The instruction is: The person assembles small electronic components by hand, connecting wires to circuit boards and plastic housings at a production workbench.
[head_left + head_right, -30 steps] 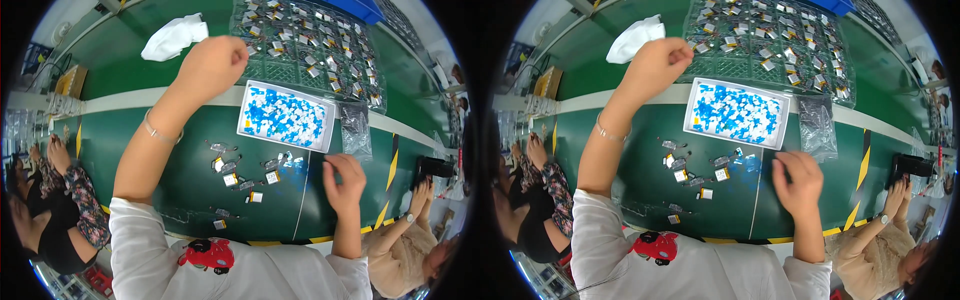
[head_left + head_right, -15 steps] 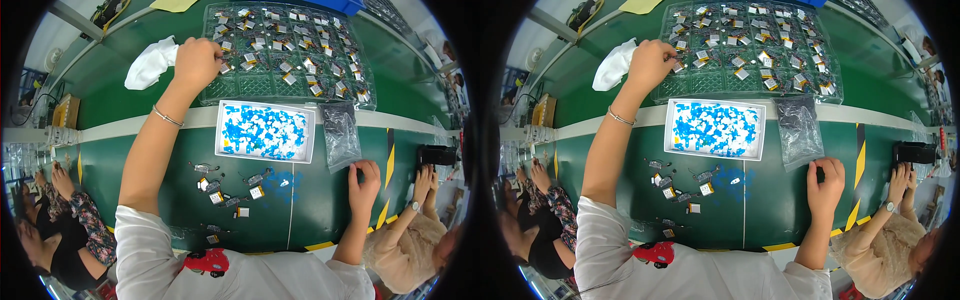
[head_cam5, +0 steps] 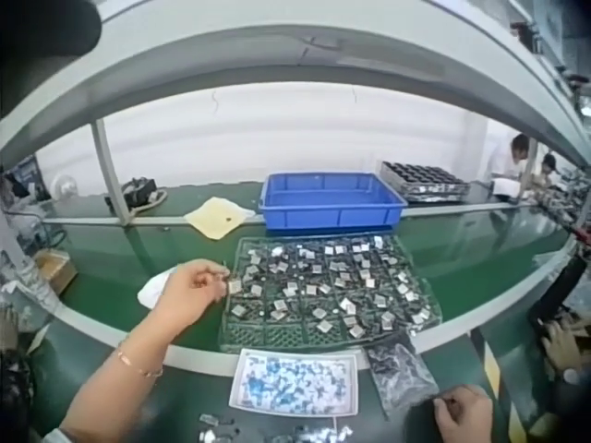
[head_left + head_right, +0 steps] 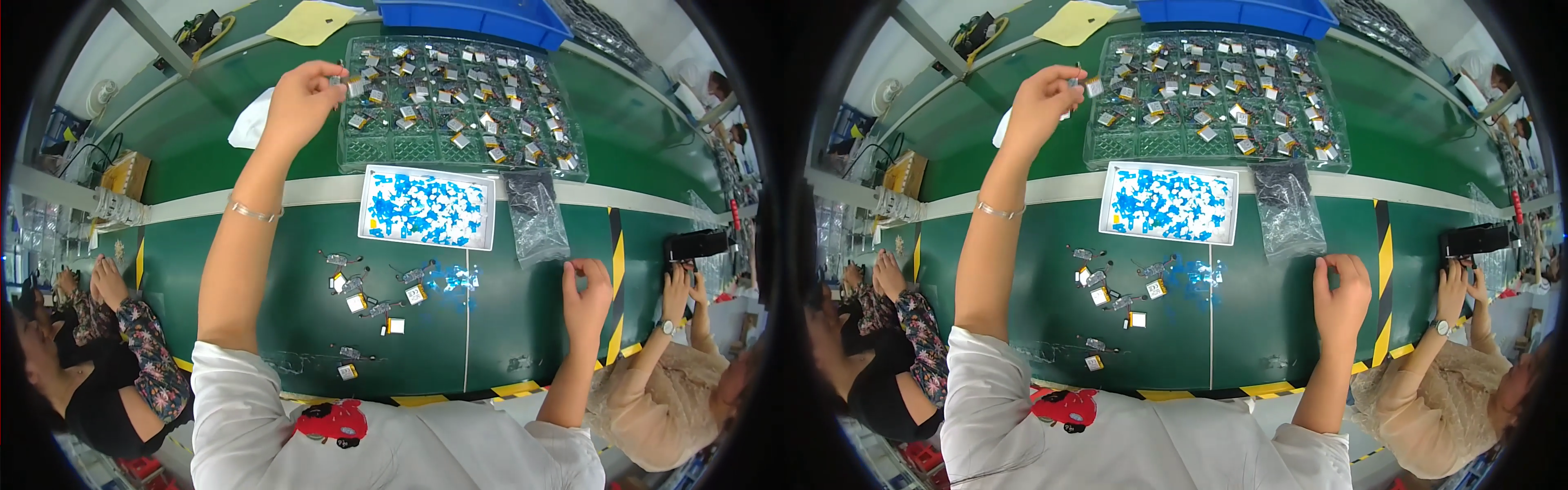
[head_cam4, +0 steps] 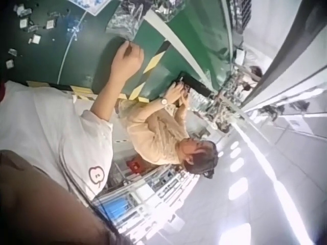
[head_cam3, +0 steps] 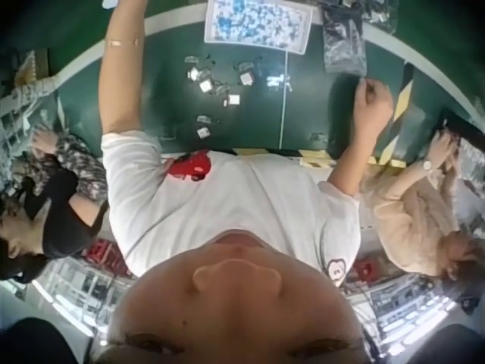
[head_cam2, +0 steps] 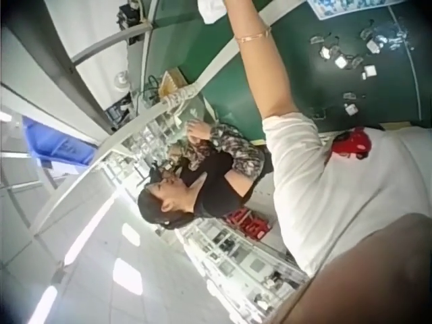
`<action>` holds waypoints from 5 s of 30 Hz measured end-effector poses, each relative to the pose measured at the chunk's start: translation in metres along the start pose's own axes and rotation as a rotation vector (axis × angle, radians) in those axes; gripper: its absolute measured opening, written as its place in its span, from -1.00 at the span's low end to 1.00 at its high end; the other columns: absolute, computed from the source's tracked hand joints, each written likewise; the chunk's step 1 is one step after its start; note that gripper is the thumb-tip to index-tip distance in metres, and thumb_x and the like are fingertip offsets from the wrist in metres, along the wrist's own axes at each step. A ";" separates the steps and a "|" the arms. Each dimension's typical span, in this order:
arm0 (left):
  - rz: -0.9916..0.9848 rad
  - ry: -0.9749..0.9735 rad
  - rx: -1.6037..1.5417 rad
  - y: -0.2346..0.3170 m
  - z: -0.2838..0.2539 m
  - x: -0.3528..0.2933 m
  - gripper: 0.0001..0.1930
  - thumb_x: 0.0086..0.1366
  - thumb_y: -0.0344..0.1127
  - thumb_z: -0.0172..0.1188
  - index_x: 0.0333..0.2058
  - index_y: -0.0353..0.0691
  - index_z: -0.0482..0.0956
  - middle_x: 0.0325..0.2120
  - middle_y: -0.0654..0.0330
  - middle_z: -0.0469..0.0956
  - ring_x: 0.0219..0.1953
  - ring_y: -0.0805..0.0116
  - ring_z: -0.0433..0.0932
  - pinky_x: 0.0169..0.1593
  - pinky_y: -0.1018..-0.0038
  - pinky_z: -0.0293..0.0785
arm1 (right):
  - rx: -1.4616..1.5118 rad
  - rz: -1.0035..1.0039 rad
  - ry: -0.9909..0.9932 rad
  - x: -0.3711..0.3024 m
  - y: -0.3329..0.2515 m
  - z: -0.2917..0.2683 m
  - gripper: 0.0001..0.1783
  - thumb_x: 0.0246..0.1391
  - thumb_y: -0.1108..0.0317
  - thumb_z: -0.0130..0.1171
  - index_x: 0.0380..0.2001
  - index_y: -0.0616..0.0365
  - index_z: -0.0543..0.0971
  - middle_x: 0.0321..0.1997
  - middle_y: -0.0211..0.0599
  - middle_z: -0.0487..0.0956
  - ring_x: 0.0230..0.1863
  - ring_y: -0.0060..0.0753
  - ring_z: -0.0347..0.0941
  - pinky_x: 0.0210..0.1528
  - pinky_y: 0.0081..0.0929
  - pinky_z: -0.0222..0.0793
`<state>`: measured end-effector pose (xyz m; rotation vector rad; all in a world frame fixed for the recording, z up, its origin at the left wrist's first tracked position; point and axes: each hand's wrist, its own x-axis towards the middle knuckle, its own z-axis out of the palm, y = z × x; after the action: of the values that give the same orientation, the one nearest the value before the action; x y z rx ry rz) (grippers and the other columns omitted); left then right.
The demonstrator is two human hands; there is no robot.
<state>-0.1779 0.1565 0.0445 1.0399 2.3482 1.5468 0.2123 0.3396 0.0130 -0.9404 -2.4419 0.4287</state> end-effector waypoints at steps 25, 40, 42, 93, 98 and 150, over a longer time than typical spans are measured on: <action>0.138 -0.370 -0.455 0.126 0.025 -0.176 -0.92 0.21 -0.54 0.04 -0.38 -0.39 0.52 -0.57 0.19 0.52 -0.60 0.52 0.50 -0.51 0.63 0.41 | 0.863 -0.596 -0.238 0.024 -0.147 -0.010 -0.90 -0.12 0.55 0.12 -0.45 0.35 0.50 -0.46 -0.18 0.53 -0.43 -0.38 0.44 -0.35 -0.52 0.32; -0.160 -0.455 -0.785 0.126 0.026 -0.180 -0.90 0.26 -0.50 0.02 -0.36 -0.41 0.49 -0.55 0.16 0.52 -0.53 0.51 0.50 -0.45 0.63 0.45 | 0.702 -0.744 0.080 0.025 -0.145 -0.006 -0.83 -0.30 0.60 0.24 -0.51 0.25 0.53 -0.54 -0.25 0.53 -0.54 -0.28 0.45 -0.50 -0.48 0.33; -0.163 -0.455 -0.775 0.121 0.027 -0.178 -0.90 0.26 -0.50 0.02 -0.36 -0.42 0.48 -0.56 0.16 0.52 -0.53 0.52 0.50 -0.45 0.63 0.44 | 0.702 -0.771 0.114 0.021 -0.151 0.001 -0.81 -0.33 0.63 0.25 -0.52 0.24 0.53 -0.55 -0.25 0.52 -0.54 -0.27 0.45 -0.51 -0.47 0.34; 0.142 -0.062 0.311 0.002 0.040 -0.004 -0.95 0.04 -0.41 0.18 -0.54 -0.24 0.53 -0.61 0.20 0.49 -0.51 0.34 0.49 -0.38 0.50 0.40 | 0.261 -0.547 -0.080 0.066 -0.104 0.037 -0.92 -0.12 0.46 0.20 -0.49 0.20 0.52 -0.48 -0.23 0.54 -0.43 -0.19 0.47 -0.39 -0.36 0.36; 0.093 -0.108 -0.352 0.058 0.050 -0.080 -0.96 0.21 -0.47 0.09 -0.39 -0.29 0.43 -0.49 0.29 0.52 -0.43 0.58 0.48 -0.29 0.63 0.39 | 0.472 -0.575 0.061 0.055 -0.119 0.031 -0.87 -0.16 0.54 0.22 -0.43 0.20 0.55 -0.43 -0.23 0.57 -0.41 -0.25 0.50 -0.37 -0.42 0.39; -0.083 -0.213 -0.615 0.109 0.053 -0.165 -0.96 0.21 -0.53 0.09 -0.35 -0.37 0.48 -0.52 0.28 0.52 -0.52 0.68 0.42 -0.46 0.73 0.31 | 0.655 -0.678 0.167 0.034 -0.138 0.022 -0.80 -0.25 0.62 0.29 -0.43 0.25 0.58 -0.50 -0.26 0.56 -0.51 -0.42 0.48 -0.53 -0.60 0.37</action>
<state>0.0215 0.1208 0.0733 0.8806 1.5877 1.8388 0.1041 0.2622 0.0670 0.1235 -2.0709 0.7771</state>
